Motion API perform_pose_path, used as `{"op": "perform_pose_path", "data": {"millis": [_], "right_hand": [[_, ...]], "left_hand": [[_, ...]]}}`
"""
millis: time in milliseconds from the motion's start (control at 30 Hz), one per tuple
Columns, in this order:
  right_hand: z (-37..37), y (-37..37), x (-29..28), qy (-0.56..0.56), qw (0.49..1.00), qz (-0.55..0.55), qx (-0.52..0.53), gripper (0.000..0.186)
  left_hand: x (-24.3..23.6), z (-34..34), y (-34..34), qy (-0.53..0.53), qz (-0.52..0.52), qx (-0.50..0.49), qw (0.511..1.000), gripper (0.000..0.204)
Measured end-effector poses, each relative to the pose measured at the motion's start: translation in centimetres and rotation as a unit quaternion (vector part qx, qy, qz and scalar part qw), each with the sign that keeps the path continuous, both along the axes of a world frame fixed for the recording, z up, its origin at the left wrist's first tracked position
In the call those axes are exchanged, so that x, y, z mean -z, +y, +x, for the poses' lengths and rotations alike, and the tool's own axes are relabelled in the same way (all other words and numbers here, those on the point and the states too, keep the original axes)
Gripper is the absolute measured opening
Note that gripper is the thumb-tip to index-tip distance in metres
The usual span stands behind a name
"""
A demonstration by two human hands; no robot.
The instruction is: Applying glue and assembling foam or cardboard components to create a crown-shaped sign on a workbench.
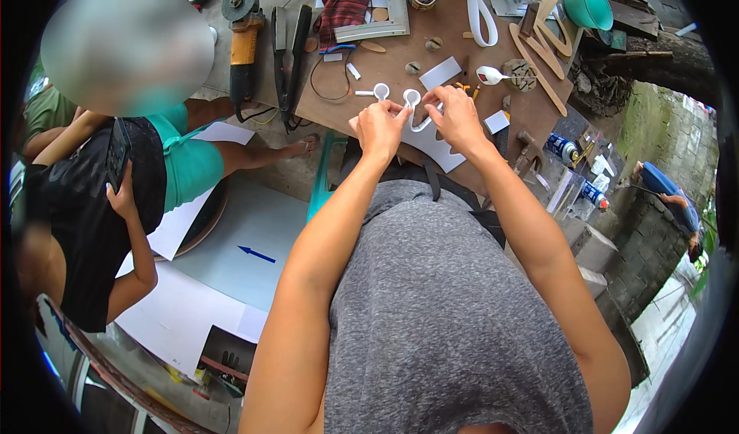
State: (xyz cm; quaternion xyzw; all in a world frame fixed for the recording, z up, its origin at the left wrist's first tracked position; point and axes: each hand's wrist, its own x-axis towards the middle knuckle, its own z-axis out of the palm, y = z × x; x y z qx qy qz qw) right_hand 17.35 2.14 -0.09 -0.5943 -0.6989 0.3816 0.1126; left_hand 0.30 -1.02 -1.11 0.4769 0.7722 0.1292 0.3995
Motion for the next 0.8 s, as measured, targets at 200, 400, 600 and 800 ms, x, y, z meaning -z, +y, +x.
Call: {"op": "perform_pose_path", "data": {"millis": [200, 400, 600, 800], "right_hand": [[1.2, -0.3, -0.3, 0.006, 1.0, 0.021, 0.019, 0.014], [1.4, -1.5, -0.2, 0.003, 0.999, 0.02, 0.037, 0.013], [-0.1, -0.7, -0.1, -0.007, 0.995, -0.04, 0.086, 0.024], [-2.2, 1.2, 0.7, -0.033, 0.997, -0.014, 0.072, 0.031]], "left_hand": [[0.4, 0.0, 0.0, 0.001, -0.002, -0.002, 1.0, 0.028], [0.4, 0.0, 0.0, 0.026, -0.005, 0.015, 1.0, 0.03], [0.6, 0.0, 0.1, 0.024, -0.01, 0.016, 1.0, 0.031], [0.7, -0.1, 0.1, 0.02, -0.015, 0.012, 1.0, 0.031]]}}
